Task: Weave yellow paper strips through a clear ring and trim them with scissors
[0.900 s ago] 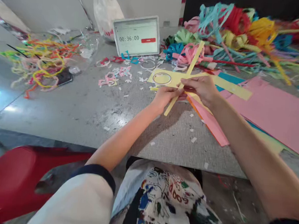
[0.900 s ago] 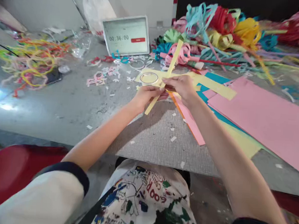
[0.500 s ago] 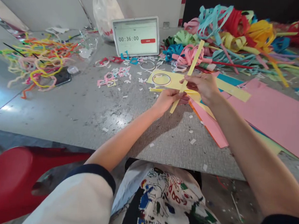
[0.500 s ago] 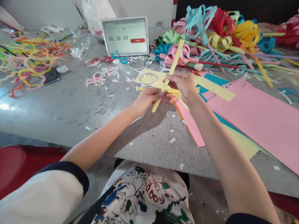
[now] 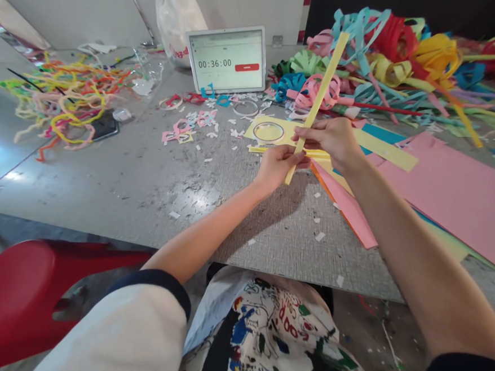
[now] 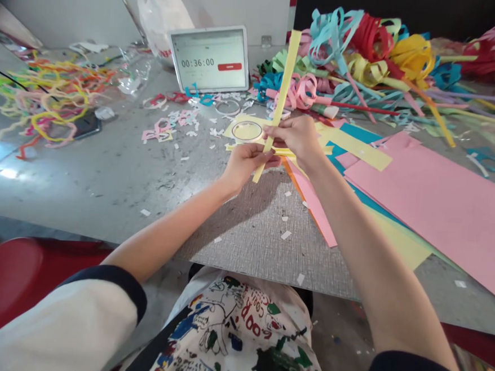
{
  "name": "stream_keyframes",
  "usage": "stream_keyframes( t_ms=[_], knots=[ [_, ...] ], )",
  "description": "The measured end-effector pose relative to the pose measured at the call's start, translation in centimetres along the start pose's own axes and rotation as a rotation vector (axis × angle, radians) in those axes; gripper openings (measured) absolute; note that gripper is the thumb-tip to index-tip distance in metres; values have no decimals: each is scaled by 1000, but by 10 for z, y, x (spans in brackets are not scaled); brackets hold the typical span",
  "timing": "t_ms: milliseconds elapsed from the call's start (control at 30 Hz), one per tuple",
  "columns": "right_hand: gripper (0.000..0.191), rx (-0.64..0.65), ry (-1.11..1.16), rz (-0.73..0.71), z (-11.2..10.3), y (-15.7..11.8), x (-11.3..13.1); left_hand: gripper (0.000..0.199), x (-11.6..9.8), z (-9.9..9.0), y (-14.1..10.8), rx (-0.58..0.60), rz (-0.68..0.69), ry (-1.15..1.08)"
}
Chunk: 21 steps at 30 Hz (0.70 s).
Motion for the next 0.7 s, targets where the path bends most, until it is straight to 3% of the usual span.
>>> stream_keyframes(
  t_ms=[133,367,567,700],
  knots=[
    [24,-27,-9,-3,-2,5,-6,4,4,-2,4,8,-31,33],
    [25,-38,-19,-41,-5,8,-4,22,7,-1,0,-7,-93,53],
    [23,-106,5,0,-12,11,-10,7,6,-2,0,54,-71,41],
    [18,-146,31,36,-19,12,-9,10,7,-4,0,44,-59,48]
  ],
)
Point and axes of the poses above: each hand's wrist, its own y-axis towards the middle knuckle, its own z-axis out of the palm, x = y × z, the point moved 4 cm from there along y, towards the middle knuckle, and after that the axes turned 10 degrees about -z, right-handed, at the moved point
